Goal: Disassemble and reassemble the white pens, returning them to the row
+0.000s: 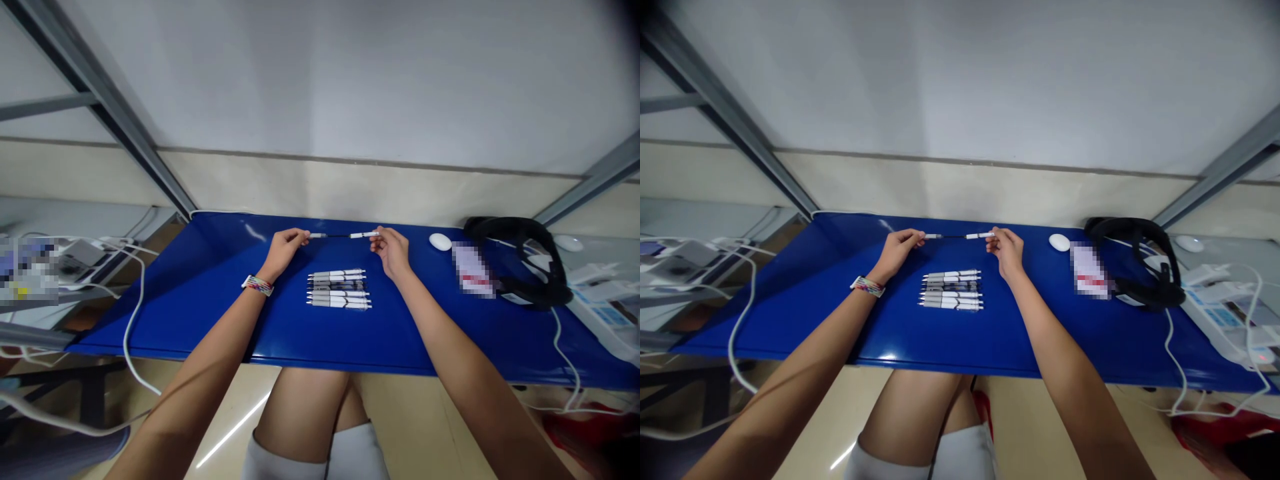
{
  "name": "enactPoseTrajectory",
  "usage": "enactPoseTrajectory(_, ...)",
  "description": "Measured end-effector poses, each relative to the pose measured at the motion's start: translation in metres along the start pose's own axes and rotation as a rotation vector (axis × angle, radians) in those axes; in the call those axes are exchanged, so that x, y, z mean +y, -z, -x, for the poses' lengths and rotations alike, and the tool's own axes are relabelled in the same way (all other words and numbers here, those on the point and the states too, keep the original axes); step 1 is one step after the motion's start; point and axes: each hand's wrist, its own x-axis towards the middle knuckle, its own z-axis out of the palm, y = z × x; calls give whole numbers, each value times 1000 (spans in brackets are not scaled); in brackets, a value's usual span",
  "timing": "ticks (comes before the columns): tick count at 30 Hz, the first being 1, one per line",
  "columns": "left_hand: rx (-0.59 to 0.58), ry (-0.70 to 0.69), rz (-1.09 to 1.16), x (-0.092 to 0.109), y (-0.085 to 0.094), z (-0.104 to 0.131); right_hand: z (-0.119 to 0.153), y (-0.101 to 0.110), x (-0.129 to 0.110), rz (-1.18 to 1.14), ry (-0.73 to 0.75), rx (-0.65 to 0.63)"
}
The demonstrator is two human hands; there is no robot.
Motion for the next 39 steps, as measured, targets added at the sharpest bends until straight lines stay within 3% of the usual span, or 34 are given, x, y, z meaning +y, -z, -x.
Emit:
enactPoseTrajectory(7, -104, -47, -114, 9, -7, 8, 12, -9, 3, 81, -75, -312)
enactPoseTrajectory(10, -111, -39, -169, 13, -8, 10, 13, -9, 5, 131, -42, -362)
enactPoseTrajectory(27, -140, -87, 94, 14, -13, 11, 14, -10, 5, 93, -64, -318)
enactPoseTrajectory(39, -156, -83, 94, 13, -13, 10, 14, -12, 4, 118, -44, -330)
